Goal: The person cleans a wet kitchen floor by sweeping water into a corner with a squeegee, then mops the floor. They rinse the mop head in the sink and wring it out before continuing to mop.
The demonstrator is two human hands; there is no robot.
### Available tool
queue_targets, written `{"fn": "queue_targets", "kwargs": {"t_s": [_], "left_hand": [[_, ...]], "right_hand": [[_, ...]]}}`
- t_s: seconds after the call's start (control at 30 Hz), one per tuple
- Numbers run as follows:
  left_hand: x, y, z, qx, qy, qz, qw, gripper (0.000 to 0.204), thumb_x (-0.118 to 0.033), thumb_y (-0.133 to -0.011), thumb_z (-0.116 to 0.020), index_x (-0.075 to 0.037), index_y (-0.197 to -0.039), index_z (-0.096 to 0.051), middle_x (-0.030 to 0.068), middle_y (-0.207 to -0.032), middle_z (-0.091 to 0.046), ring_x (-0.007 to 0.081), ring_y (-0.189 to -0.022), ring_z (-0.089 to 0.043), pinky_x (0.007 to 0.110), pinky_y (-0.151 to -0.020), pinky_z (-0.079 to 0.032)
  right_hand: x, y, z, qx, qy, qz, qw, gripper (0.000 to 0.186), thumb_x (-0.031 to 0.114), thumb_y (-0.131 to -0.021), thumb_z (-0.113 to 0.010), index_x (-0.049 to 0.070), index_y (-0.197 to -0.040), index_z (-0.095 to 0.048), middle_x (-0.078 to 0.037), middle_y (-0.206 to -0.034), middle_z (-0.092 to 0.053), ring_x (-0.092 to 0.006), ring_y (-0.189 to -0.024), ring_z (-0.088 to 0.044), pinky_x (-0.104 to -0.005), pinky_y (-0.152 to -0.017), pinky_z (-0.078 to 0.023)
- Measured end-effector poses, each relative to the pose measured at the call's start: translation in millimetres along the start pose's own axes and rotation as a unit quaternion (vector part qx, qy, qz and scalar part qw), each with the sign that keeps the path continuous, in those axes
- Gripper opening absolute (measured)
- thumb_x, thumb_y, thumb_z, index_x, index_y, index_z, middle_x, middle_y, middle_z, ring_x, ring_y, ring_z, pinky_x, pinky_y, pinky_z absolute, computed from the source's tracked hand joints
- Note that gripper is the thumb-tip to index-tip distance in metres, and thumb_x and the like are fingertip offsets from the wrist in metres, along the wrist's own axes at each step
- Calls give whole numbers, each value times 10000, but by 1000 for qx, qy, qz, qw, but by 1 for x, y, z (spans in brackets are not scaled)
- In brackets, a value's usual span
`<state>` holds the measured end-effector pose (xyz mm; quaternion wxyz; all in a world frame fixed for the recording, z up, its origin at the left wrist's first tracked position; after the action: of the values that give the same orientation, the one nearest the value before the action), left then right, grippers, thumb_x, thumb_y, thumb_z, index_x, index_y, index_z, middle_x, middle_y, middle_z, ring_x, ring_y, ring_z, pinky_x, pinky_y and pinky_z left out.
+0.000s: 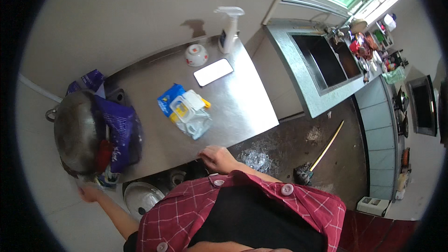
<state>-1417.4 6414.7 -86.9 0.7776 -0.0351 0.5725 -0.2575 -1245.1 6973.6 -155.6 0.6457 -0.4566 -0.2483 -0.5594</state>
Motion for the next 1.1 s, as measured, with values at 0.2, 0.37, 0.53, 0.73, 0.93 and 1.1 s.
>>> {"fn": "queue_targets", "kwargs": {"t_s": [0.2,0.37,0.53,0.73,0.93,1.1], "left_hand": [[-149,194,-48,138,53,-287,947,317,-165,-897,-512,50,-1117,-585,180,-1129,-605,280,-1050,-570,333,-938,-420],[-137,382,-145,372,237,-204,874,278,-123,-912,-484,17,-1134,-578,150,-1121,-622,227,-995,-611,308,-848,-482],[-146,594,-203,573,277,-108,764,255,-85,-926,-454,4,-1128,-582,130,-1096,-628,202,-994,-609,295,-841,-477],[-216,760,-214,691,330,-219,604,243,-46,-927,-441,-6,-1115,-589,106,-1085,-630,187,-991,-600,278,-846,-457],[-266,936,-155,810,408,-145,396,195,8,-903,-442,5,-1024,-594,66,-940,-614,120,-802,-559,228,-708,-443],[-297,1041,-117,842,415,-111,327,158,12,-878,-449,-4,-931,-596,48,-848,-604,98,-714,-532,220,-635,-422]], "right_hand": [[-80,123,129,-169,106,-72,977,125,49,-776,-586,41,-898,-614,-125,-813,-630,-304,-760,-622,-370,-669,-502],[-179,258,210,-241,200,-193,930,135,119,-773,-554,55,-878,-610,-130,-830,-629,-320,-820,-612,-419,-717,-497],[-215,393,242,-342,270,-388,812,142,149,-821,-539,68,-911,-612,-126,-875,-642,-313,-837,-621,-423,-726,-499],[-243,443,166,-404,220,-532,711,178,213,-837,-518,85,-918,-611,-139,-905,-642,-339,-849,-618,-451,-729,-496],[-260,464,135,-366,109,-582,718,254,285,-841,-516,70,-923,-625,-176,-879,-650,-358,-851,-626,-456,-715,-495],[-272,510,183,-383,81,-613,686,289,311,-826,-525,71,-950,-627,-171,-928,-652,-347,-904,-618,-456,-746,-477]]}}
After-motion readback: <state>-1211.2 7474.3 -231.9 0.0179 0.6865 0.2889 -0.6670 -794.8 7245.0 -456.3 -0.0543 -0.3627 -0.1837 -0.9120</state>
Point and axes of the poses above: each hand's wrist, its own y-axis away from the middle knuckle, its own z-axis out of the back of the hand, x = y × z, the point moved 6 cm from there along -y, towards the middle knuckle
